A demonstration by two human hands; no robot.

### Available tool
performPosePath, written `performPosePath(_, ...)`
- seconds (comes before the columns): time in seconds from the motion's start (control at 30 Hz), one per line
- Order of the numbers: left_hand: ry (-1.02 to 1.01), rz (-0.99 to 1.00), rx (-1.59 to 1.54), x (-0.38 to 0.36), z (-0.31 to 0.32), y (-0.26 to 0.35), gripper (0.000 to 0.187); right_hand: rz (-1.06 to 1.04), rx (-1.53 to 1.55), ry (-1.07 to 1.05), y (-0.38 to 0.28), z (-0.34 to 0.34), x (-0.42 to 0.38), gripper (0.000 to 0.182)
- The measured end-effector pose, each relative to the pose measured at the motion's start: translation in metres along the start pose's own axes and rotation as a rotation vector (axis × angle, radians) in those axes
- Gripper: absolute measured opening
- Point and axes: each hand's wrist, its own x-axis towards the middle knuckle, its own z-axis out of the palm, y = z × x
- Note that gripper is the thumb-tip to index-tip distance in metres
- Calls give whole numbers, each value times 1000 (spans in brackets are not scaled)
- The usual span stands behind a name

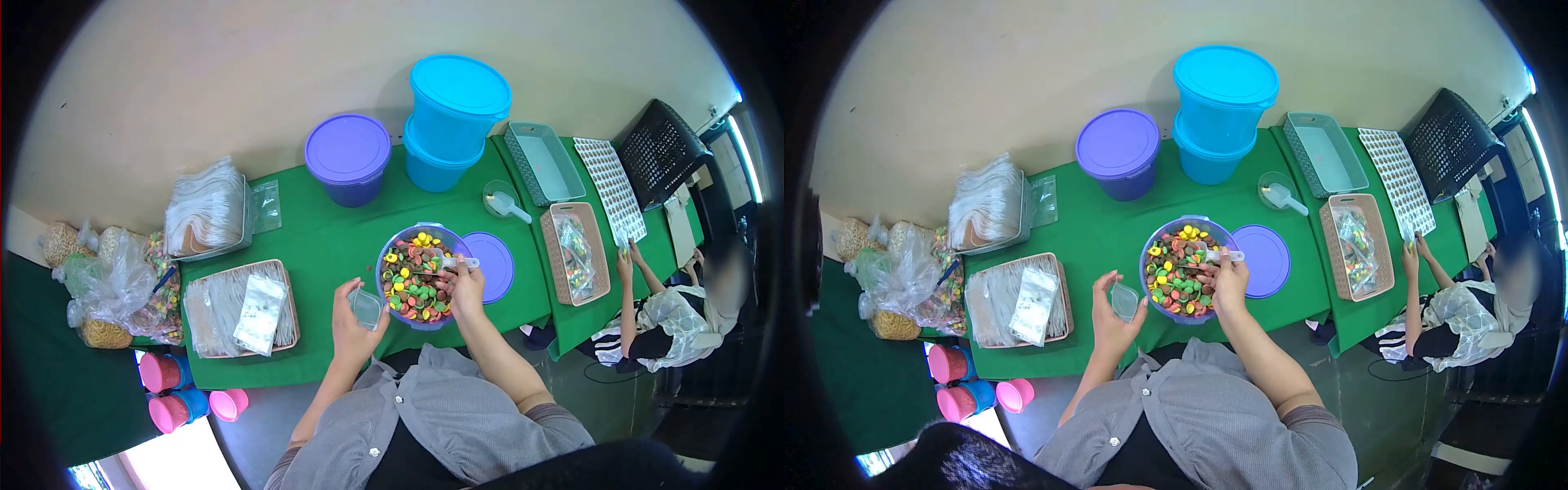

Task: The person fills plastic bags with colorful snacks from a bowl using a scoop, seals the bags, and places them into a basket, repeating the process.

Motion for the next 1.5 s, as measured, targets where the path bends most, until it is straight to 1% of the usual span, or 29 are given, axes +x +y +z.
performPosePath(0.07,16,-2,-4,2,-1,2,66,-3,25,-2,-4,-1,2,23)
performPosePath(0.17,-13,-50,-44,4,-2,6,60,4,49,22,-11,-6,4,23)
performPosePath(0.23,-18,8,32,6,-1,3,53,15,44,43,-14,-14,7,22)
performPosePath(0.27,-17,8,33,7,0,1,53,15,53,30,-14,-20,9,22)
performPosePath(0.33,-93,64,97,11,2,0,48,17,61,15,-17,-27,7,22)
performPosePath(0.43,-107,113,150,18,7,5,44,0,82,-47,-24,-30,-3,21)
performPosePath(0.57,-118,78,162,26,17,12,45,0,120,-97,-35,-21,-28,19)
performPosePath(0.63,-169,19,129,29,23,11,49,-6,136,-108,-40,-12,-41,19)
performPosePath(0.73,-219,55,126,31,27,13,53,-21,133,-127,-40,-8,-47,18)
performPosePath(0.8,-215,73,119,32,32,13,55,-148,87,-160,-32,-10,-44,18)
performPosePath(0.83,-209,87,111,32,34,13,57,-147,87,-161,-33,-9,-45,18)
performPosePath(0.9,-217,80,126,32,34,14,58,-293,-49,-125,-36,-6,-49,16)
performPosePath(0.93,-226,74,139,32,34,16,59,-291,-49,-129,-38,-4,-50,16)
performPosePath(1.0,-224,99,167,35,34,18,59,-473,-143,-188,-40,-2,-53,15)
performPosePath(1.03,-227,124,192,36,34,20,60,-472,-140,-186,-42,-1,-53,15)
performPosePath(1.1,-251,118,210,39,34,25,60,-488,-244,-247,-47,0,-54,16)
performPosePath(1.17,-273,109,228,39,37,28,61,-502,-291,-260,-54,3,-57,14)
performPosePath(1.23,-257,183,224,38,44,29,63,-516,-341,-276,-61,6,-61,13)
performPosePath(1.3,-257,189,219,36,49,32,65,-519,-505,-281,-69,7,-67,14)
performPosePath(1.33,-255,194,213,37,50,33,68,-521,-504,-281,-71,8,-68,14)
performPosePath(1.4,-239,195,208,37,51,35,67,-631,-524,-361,-74,8,-70,15)
performPosePath(1.43,-223,193,203,37,51,36,67,-631,-525,-365,-76,8,-71,15)
performPosePath(1.5,-225,179,200,35,48,39,66,-822,-606,-443,-83,7,-74,20)
